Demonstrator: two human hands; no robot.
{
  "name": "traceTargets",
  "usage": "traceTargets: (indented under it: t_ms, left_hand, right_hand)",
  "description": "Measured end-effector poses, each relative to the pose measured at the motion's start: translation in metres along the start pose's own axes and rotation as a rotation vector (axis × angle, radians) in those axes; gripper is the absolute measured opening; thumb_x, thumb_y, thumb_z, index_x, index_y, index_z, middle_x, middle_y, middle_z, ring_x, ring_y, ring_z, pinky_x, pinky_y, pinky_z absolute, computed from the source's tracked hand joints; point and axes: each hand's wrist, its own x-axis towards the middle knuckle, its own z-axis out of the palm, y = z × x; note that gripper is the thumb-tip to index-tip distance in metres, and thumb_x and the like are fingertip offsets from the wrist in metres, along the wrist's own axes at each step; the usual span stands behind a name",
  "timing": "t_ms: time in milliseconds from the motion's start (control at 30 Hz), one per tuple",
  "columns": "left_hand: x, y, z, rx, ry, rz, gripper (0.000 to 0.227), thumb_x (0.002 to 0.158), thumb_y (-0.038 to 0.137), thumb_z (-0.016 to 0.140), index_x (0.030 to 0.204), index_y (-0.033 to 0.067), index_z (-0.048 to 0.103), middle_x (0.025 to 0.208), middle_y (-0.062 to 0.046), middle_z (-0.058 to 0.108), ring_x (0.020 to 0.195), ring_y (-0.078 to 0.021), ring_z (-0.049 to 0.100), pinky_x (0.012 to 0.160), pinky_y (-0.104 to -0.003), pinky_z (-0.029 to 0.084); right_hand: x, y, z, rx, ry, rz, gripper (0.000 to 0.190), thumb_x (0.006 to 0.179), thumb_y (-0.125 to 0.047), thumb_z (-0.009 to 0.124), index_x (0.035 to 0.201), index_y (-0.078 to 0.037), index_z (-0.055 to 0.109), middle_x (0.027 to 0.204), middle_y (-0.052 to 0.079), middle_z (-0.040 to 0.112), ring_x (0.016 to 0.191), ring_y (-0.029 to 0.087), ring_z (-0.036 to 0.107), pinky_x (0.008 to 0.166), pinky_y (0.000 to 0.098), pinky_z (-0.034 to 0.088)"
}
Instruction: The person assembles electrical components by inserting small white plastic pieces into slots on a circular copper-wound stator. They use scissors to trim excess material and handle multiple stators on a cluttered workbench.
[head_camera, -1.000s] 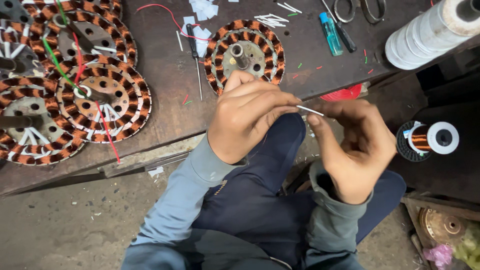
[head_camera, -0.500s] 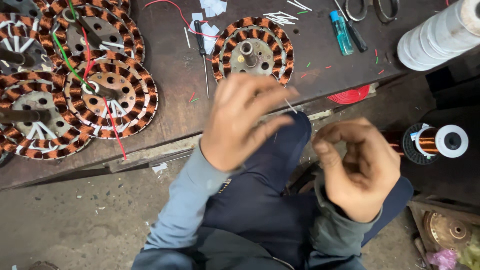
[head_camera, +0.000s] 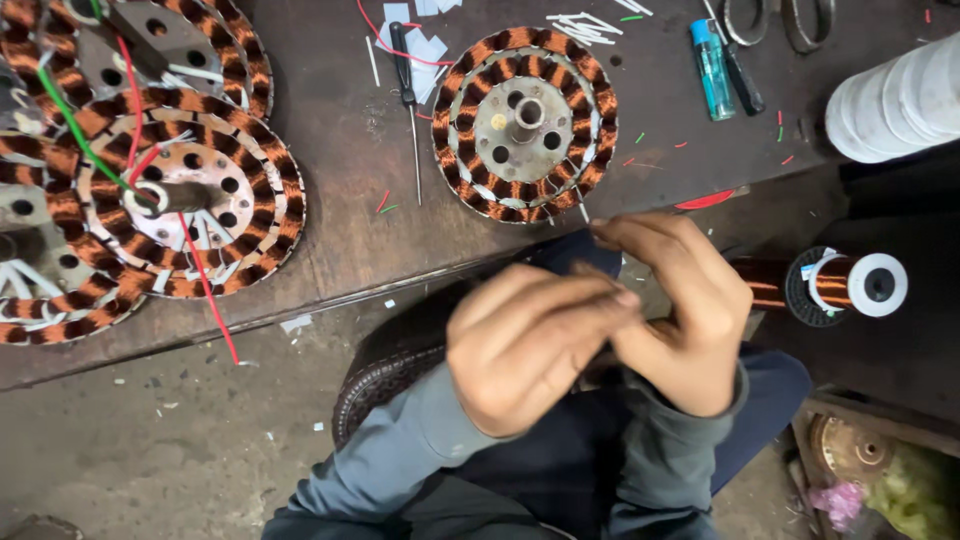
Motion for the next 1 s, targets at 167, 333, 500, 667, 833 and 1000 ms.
traceTargets:
  t_ms: [167, 333, 500, 667, 833, 1000]
  left_hand:
    - [-0.004, -0.006, 0.004, -0.056, -0.03, 0.006, 0.03, 0.094, 0.002, 0.084, 0.121, 0.0039, 0.073, 0.117, -0.008, 0.071, 0.092, -0.0216, 0.07, 0.077, -0.03, 0.058]
    - [-0.005, -0.013, 0.002, -0.092, 0.008, -0.001, 0.029, 0.091, 0.002, 0.082, 0.118, 0.0031, 0.073, 0.112, -0.008, 0.072, 0.089, -0.0219, 0.07, 0.075, -0.033, 0.057]
    - [-0.005, -0.02, 0.0, -0.123, -0.006, -0.005, 0.028, 0.094, 0.004, 0.081, 0.12, 0.0046, 0.072, 0.11, -0.009, 0.071, 0.09, -0.0217, 0.069, 0.073, -0.032, 0.056]
    - [-0.008, -0.026, -0.007, -0.157, -0.077, 0.002, 0.025, 0.098, 0.007, 0.077, 0.122, 0.0056, 0.071, 0.114, -0.01, 0.071, 0.092, -0.0219, 0.07, 0.072, -0.031, 0.056]
    - [-0.011, -0.029, -0.008, -0.205, -0.112, -0.027, 0.023, 0.099, 0.009, 0.074, 0.123, 0.0066, 0.072, 0.116, -0.007, 0.071, 0.094, -0.0213, 0.07, 0.073, -0.033, 0.056]
    - [-0.013, -0.033, -0.007, -0.223, -0.112, -0.021, 0.024, 0.098, 0.01, 0.075, 0.122, 0.0062, 0.073, 0.115, -0.008, 0.071, 0.092, -0.0214, 0.069, 0.072, -0.033, 0.055]
  right_hand:
    - [0.006, 0.014, 0.035, -0.118, 0.165, 0.007, 0.018, 0.099, 0.008, 0.082, 0.107, 0.006, 0.066, 0.103, 0.015, 0.071, 0.091, 0.022, 0.072, 0.083, 0.0281, 0.056]
    - [0.01, 0.018, 0.049, -0.088, 0.193, 0.062, 0.016, 0.1, 0.01, 0.081, 0.105, 0.007, 0.066, 0.101, 0.015, 0.072, 0.087, 0.02, 0.071, 0.08, 0.0262, 0.055]
    - [0.015, 0.01, 0.051, -0.193, 0.158, 0.114, 0.015, 0.096, 0.012, 0.079, 0.102, 0.008, 0.066, 0.097, 0.017, 0.071, 0.085, 0.022, 0.07, 0.076, 0.0284, 0.052]
    - [0.02, 0.006, 0.045, -0.165, 0.041, 0.058, 0.017, 0.096, 0.013, 0.076, 0.107, 0.007, 0.065, 0.102, 0.018, 0.07, 0.088, 0.022, 0.071, 0.079, 0.0284, 0.054]
    - [0.022, 0.003, 0.046, -0.127, 0.047, 0.154, 0.015, 0.096, 0.013, 0.074, 0.108, 0.007, 0.067, 0.1, 0.016, 0.071, 0.085, 0.02, 0.072, 0.075, 0.0263, 0.054]
    - [0.018, 0.012, 0.057, -0.159, 0.124, 0.145, 0.01, 0.099, 0.014, 0.074, 0.103, 0.006, 0.068, 0.096, 0.015, 0.072, 0.085, 0.02, 0.072, 0.07, 0.025, 0.056]
